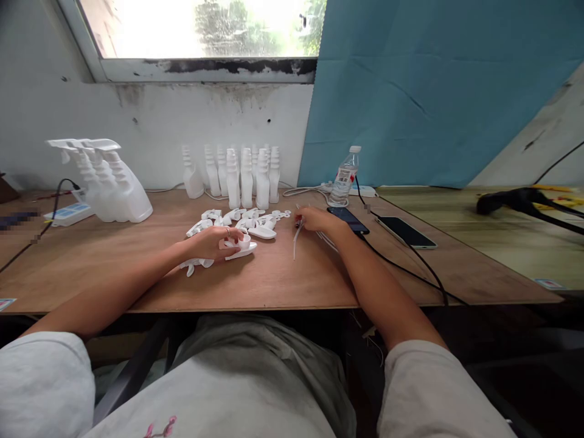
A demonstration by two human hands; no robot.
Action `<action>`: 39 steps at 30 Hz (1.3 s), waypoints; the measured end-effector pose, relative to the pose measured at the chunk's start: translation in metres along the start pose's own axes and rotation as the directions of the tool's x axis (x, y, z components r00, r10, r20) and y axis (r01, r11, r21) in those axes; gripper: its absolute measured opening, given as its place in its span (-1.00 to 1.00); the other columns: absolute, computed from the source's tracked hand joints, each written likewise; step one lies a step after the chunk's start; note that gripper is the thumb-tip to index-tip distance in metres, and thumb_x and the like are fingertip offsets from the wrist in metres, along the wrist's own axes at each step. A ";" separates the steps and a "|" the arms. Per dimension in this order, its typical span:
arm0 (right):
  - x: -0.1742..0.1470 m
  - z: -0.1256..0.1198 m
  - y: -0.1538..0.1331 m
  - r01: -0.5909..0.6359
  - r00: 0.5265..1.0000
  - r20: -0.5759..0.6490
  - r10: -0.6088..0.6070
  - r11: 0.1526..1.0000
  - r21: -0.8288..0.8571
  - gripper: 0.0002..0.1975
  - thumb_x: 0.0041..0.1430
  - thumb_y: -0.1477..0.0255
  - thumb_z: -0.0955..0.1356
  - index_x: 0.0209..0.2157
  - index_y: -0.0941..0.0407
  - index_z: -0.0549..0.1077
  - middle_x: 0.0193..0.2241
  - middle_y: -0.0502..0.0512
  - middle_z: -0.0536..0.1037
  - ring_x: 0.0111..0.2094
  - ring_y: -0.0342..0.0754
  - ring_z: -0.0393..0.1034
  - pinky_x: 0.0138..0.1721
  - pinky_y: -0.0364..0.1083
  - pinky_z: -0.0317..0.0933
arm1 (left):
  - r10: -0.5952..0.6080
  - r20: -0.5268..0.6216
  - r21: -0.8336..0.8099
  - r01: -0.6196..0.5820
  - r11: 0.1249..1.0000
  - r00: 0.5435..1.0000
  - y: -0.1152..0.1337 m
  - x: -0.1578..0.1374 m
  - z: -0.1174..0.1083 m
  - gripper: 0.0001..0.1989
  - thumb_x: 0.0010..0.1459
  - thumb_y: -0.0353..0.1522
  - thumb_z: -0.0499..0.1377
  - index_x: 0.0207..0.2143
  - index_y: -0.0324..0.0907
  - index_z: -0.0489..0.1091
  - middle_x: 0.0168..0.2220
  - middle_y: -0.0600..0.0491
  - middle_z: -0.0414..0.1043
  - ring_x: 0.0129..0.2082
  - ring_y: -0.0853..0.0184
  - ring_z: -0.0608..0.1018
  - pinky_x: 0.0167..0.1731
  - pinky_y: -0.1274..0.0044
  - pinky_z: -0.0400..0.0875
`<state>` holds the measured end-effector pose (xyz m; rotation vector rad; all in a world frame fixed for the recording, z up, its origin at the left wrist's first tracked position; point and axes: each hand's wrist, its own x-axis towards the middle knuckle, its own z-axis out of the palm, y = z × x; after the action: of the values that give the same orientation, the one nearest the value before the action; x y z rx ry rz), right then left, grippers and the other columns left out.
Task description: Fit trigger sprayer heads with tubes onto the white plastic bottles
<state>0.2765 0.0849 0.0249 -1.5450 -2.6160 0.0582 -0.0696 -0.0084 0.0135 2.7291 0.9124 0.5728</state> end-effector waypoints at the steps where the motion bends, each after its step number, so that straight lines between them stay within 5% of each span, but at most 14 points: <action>1: 0.001 0.001 0.003 -0.007 1.000 0.013 0.007 1.000 0.022 -0.69 -0.06 0.69 0.30 -0.26 0.15 0.50 -0.27 0.13 0.59 -0.29 -0.02 0.45 -0.34 -0.16 0.21 | 0.003 -0.003 0.019 -0.003 1.000 1.000 0.000 0.000 0.000 -0.67 0.16 -0.17 0.16 -0.07 -0.11 0.39 -0.20 0.04 0.54 -0.34 0.36 0.54 -0.26 0.54 0.38; 29: 0.003 0.005 0.017 -0.022 0.986 0.168 0.014 0.999 0.046 -0.89 -0.11 0.61 0.34 -0.47 0.14 0.38 -0.50 -0.01 0.44 -0.46 -0.13 0.28 -0.47 -0.18 0.03 | -0.157 0.155 -0.023 0.162 0.986 0.975 0.008 0.003 -0.006 -0.50 0.10 -0.03 0.19 -0.01 -0.12 0.29 -0.19 0.04 0.51 -0.37 0.37 0.49 -0.32 0.56 0.30; 35: -0.002 -0.004 0.004 0.033 0.996 -0.078 -0.033 0.999 -0.004 -0.82 -0.06 0.61 0.31 -0.36 0.15 0.44 -0.42 0.06 0.48 -0.41 -0.08 0.31 -0.41 -0.15 0.07 | -0.188 0.178 0.023 0.187 0.982 0.966 0.014 0.004 -0.008 -0.54 0.12 -0.08 0.19 -0.01 -0.11 0.27 -0.17 0.06 0.52 -0.41 0.39 0.48 -0.32 0.56 0.26; 39: -0.007 -0.013 -0.011 0.197 0.869 -0.470 -0.157 0.980 0.035 -0.87 0.06 0.54 0.28 -0.32 0.15 0.43 -0.35 0.12 0.46 -0.39 -0.08 0.31 -0.33 -0.12 0.16 | -0.173 0.161 0.029 0.171 0.985 0.972 0.017 0.003 -0.009 -0.51 0.12 -0.09 0.20 0.03 -0.12 0.25 -0.22 0.06 0.50 -0.38 0.37 0.48 -0.33 0.56 0.23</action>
<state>0.2719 0.0734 0.0381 -1.1113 -2.3181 -0.1948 -0.0620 -0.0197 0.0279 2.6276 1.0999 0.3067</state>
